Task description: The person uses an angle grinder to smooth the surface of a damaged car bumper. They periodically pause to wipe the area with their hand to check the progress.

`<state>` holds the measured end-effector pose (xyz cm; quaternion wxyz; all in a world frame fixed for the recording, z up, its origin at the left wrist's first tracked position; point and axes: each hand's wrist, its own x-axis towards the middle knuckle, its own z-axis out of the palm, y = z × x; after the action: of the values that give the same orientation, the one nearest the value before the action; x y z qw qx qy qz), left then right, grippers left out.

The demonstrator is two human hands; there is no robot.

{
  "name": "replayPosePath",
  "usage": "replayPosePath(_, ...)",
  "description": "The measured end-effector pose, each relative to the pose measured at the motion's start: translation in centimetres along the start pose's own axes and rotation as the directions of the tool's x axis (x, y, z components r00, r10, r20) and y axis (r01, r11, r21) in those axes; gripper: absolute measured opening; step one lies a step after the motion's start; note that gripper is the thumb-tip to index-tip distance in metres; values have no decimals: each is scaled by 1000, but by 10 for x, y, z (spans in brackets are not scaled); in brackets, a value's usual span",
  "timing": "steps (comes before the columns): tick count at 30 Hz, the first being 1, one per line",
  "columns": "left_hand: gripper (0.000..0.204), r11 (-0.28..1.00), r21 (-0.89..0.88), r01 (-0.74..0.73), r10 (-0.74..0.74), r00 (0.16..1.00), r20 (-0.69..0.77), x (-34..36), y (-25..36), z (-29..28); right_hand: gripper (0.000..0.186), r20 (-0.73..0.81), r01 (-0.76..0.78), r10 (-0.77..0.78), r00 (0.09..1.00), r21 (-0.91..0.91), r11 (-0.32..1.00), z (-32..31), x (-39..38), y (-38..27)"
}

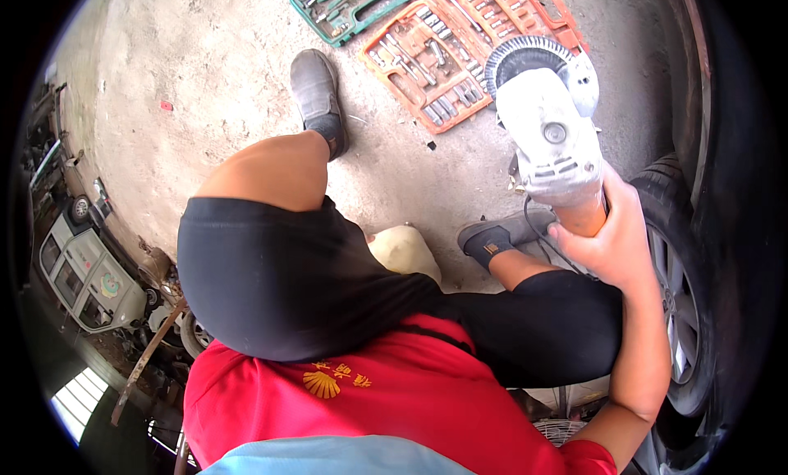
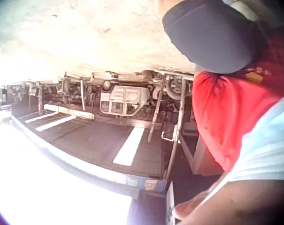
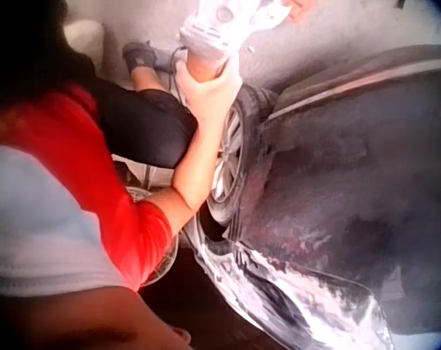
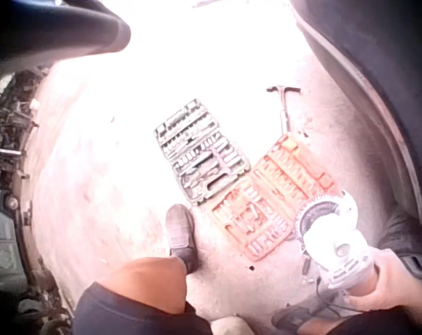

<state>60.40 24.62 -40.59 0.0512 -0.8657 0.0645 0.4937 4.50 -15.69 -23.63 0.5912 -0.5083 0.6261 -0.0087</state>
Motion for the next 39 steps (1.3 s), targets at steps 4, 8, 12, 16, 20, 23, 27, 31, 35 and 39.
replayPosePath(4, 57, 999, -3, -42, 42, 999, -30, -4, 33, -19, 62, -29, -32, 33, 999, 56, 998, -7, -14, 6)
replayPosePath(8, 57, 994, 50, -98, 98, 995, -6, -8, 65, -45, 62, -137, -21, 36, 990, 110, 994, -12, -38, 2)
replayPosePath(12, 57, 978, 100, -184, 179, 982, 61, 25, 98, -69, 65, -306, 33, 6, 952, 120, 992, -2, -65, -10)
replayPosePath(16, 56, 961, 121, -250, 235, 963, 130, 77, 124, -102, 72, -447, 159, -94, 890, 110, 981, 16, -81, -45)
replayPosePath(20, 56, 944, 99, -315, 299, 942, 150, 129, 166, -135, 74, -566, 279, -187, 803, 78, 957, 44, -97, -81)
replayPosePath(23, 55, 935, 56, -350, 341, 931, 131, 162, 178, -160, 74, -624, 384, -253, 740, 83, 920, 67, -120, -123)
replayPosePath(27, 55, 942, 4, -336, 334, 937, 104, 193, 162, -181, 71, -682, 569, -428, 593, -22, 822, 90, -142, -163)
replayPosePath(31, 54, 950, -14, -311, 311, 946, 88, 194, 147, -187, 65, -704, 609, -456, 545, -41, 792, 105, -141, -175)
replayPosePath(35, 54, 945, -19, -326, 326, 938, 116, 176, 152, -163, 63, -666, 594, -406, 626, 70, 801, 110, -121, -153)
replayPosePath(39, 53, 934, -1, -357, 353, 922, 159, 157, 182, -137, 51, -664, 642, -366, 652, 226, 733, 109, -92, -142)
